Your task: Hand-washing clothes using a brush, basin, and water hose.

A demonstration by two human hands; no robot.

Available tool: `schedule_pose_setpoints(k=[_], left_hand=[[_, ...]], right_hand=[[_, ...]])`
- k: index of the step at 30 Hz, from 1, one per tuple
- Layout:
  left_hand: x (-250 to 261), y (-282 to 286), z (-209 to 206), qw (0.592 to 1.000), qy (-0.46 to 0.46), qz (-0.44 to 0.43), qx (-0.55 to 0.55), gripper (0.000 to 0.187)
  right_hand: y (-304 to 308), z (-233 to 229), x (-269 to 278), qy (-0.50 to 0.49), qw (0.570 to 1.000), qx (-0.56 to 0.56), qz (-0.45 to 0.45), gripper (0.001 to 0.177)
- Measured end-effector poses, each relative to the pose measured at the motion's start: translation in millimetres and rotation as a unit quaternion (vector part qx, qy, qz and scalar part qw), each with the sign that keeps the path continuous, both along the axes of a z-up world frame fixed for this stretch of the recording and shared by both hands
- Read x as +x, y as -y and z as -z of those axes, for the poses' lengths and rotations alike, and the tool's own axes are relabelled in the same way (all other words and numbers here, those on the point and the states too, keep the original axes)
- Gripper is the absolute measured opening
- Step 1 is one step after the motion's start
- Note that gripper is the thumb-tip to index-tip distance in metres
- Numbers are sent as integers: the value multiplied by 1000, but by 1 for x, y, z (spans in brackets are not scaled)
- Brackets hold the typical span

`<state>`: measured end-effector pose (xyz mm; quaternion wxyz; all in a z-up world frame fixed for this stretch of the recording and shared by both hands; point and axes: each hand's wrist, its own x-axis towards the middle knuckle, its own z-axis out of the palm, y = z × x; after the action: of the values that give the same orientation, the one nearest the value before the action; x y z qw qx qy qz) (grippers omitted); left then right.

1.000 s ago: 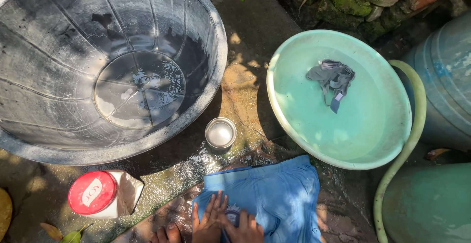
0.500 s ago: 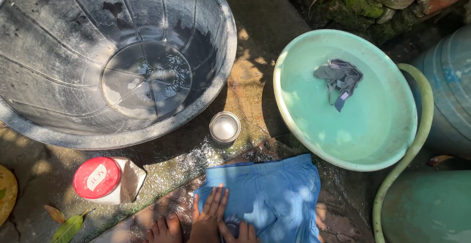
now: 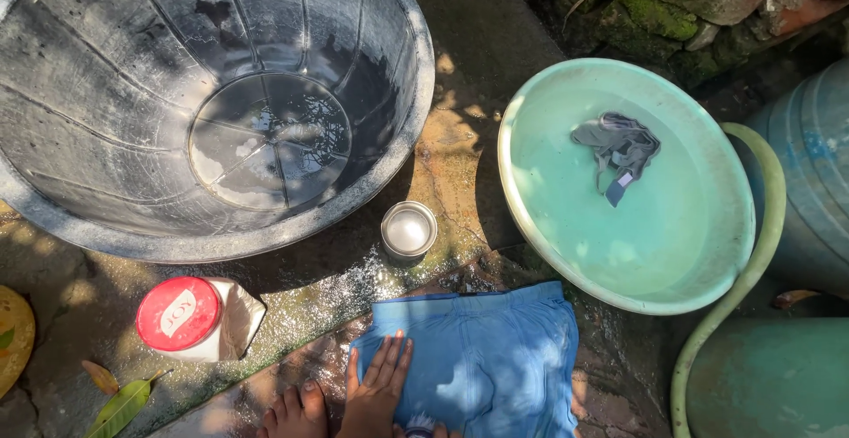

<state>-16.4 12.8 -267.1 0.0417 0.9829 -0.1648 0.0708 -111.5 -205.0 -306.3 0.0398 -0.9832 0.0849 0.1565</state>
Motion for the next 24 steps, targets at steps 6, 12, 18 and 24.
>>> schedule_pose_setpoints(k=[6, 12, 18, 24], left_hand=[[12, -5, -51, 894, -438, -32, -92, 162], [11, -5, -56, 911, -394, -20, -117, 165], [1, 4, -22, 980, -170, -6, -100, 156], [12, 13, -33, 969, -244, -10, -36, 134]], right_hand=[[139, -69, 93, 59, 994, -39, -79, 98], [57, -130, 141, 30, 961, -45, 271, 108], [-39, -155, 127, -187, 945, 79, -255, 100], [75, -136, 188, 42, 995, 84, 36, 93]])
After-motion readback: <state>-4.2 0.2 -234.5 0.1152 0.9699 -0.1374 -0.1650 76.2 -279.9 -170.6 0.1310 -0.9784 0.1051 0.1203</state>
